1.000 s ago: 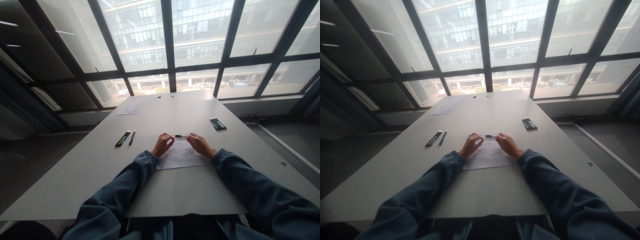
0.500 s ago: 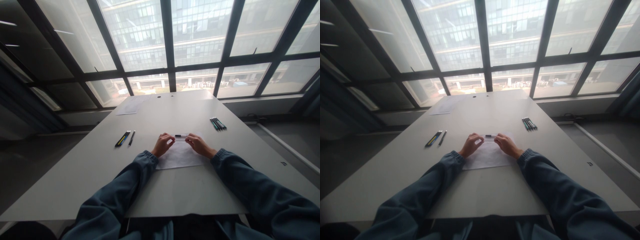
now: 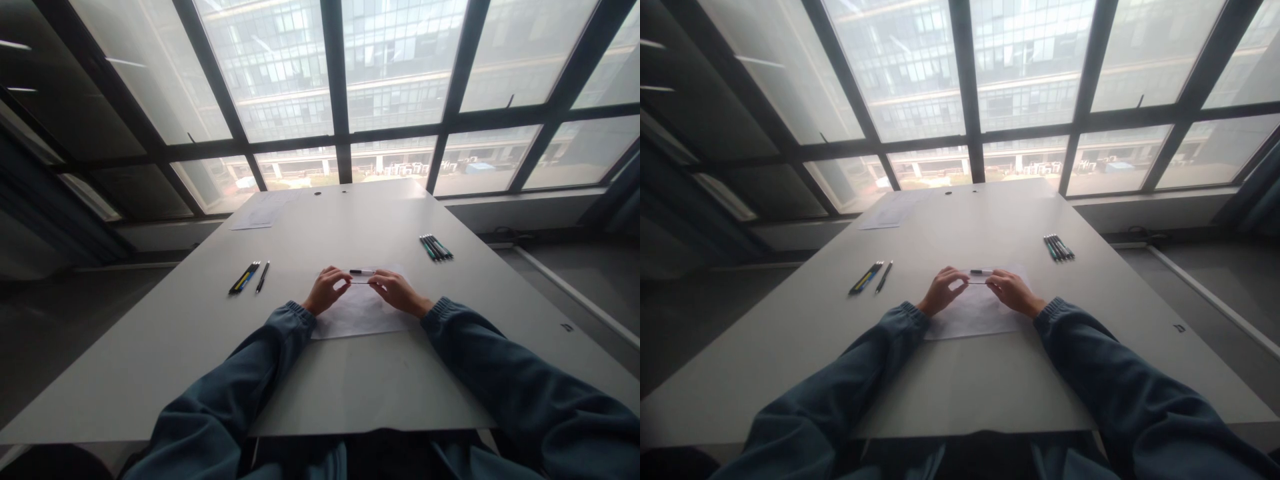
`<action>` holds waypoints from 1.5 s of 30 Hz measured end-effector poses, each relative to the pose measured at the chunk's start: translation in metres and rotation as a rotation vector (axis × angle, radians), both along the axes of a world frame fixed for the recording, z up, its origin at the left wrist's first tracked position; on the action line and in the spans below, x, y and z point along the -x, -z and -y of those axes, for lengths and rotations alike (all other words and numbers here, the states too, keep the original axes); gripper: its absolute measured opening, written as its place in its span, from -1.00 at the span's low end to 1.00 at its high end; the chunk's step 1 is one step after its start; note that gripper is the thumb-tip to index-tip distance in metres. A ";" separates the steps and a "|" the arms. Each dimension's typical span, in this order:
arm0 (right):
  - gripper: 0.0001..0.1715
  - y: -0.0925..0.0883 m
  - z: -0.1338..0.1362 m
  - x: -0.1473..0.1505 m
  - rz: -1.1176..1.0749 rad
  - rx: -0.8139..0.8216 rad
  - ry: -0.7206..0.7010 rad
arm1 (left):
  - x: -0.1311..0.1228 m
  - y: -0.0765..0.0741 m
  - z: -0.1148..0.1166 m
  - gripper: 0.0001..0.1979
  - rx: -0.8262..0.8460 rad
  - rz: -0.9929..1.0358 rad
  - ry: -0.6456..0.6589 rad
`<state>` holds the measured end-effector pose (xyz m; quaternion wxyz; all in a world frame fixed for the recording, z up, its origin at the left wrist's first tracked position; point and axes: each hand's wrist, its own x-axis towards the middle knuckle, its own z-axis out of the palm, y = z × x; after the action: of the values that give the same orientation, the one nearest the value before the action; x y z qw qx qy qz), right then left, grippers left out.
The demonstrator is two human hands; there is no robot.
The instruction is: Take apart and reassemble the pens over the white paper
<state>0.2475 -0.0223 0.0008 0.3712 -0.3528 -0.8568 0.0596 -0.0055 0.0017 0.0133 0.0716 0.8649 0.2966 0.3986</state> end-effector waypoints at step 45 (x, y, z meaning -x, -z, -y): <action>-0.75 0.002 -0.004 -0.003 -0.156 0.018 0.114 | 0.000 0.002 -0.003 -0.85 0.228 0.252 -0.209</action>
<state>0.2502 -0.0186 -0.0014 0.4364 -0.3987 -0.8032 0.0732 -0.0058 0.0045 0.0108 0.1640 0.7589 0.4166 0.4729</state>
